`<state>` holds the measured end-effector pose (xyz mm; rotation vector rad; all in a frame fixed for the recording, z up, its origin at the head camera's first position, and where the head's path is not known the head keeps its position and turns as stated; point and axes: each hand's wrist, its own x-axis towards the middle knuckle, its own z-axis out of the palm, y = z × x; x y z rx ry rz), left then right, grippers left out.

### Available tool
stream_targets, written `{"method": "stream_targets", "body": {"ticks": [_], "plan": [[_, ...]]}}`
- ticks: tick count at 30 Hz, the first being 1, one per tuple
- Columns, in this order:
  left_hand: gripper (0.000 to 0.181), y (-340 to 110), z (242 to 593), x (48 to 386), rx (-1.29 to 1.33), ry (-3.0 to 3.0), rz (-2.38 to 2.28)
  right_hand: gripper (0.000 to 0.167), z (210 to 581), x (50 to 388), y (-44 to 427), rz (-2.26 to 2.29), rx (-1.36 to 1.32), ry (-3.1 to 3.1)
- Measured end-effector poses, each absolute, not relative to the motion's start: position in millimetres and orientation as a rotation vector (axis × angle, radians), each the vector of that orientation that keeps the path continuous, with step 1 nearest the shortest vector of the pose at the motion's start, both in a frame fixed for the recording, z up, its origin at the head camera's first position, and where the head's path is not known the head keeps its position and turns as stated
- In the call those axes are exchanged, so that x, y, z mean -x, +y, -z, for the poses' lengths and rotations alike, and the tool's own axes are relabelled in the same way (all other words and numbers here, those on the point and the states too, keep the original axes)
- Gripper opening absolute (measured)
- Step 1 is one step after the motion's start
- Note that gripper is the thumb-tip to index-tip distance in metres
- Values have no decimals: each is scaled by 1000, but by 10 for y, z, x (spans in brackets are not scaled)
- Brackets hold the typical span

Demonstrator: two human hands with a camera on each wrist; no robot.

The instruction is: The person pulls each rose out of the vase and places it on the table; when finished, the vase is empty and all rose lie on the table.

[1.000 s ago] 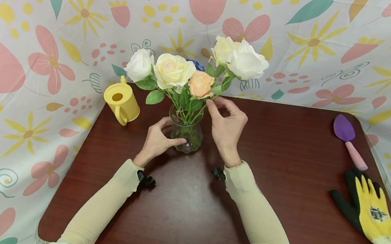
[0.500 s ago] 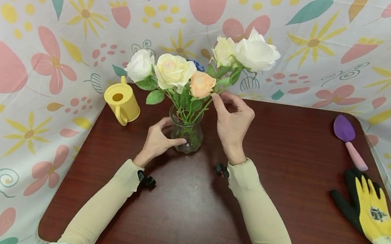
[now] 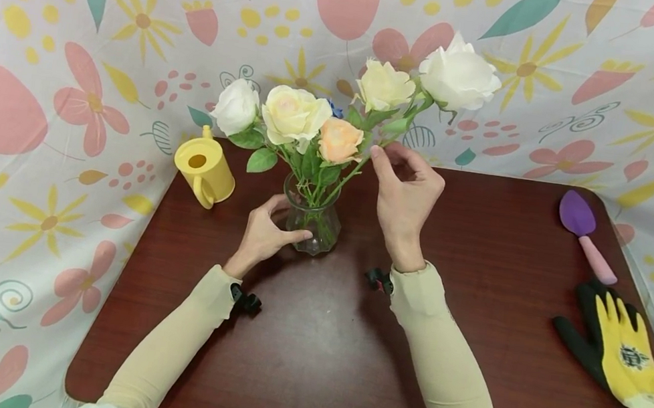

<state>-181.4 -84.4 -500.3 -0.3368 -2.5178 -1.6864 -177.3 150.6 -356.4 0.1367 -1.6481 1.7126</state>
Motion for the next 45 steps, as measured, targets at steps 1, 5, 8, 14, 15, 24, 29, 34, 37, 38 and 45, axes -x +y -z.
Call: {"method": "stream_targets", "body": {"ticks": [1, 5, 8, 14, 15, 24, 29, 34, 37, 38, 45], "plan": [[81, -843, 5000, 1813, 337, -2518, 1690, 11, 3555, 1777, 1512, -1710, -139, -1648], [81, -844, 4996, 1814, 335, -2524, 1697, 5, 3513, 1793, 1528, -1714, -152, -1627], [81, -844, 4996, 1816, 334, -2530, 1691, 5, 3471, 1810, 1539, -1718, -162, -1606], [79, -838, 4983, 1813, 325, -2527, 1697, 8, 3382, 1829, 1548, -1769, -145, -1518], [79, -837, 4982, 1813, 324, -2525, 1699, 8, 3371, 1828, 1552, -1773, -142, -1510], [80, -837, 4966, 1817, 322, -2532, 1692, 7, 3281, 1844, 1608, -1756, -143, -1472], [80, -837, 4982, 1811, 321, -2531, 1697, 6, 3224, 1845, 1651, -1772, -116, -1407], [80, -833, 4989, 1809, 327, -2516, 1695, 9, 3199, 1839, 1720, -1772, -95, -1356], [80, -832, 4990, 1809, 330, -2510, 1701, 6, 3181, 1825, 1762, -1769, -65, -1334], [79, -832, 4989, 1808, 331, -2509, 1705, 5, 3172, 1818, 1775, -1765, -60, -1328], [79, -838, 4992, 1815, 343, -2503, 1724, 6, 3072, 1742, 1826, -1783, -29, -1252]]}}
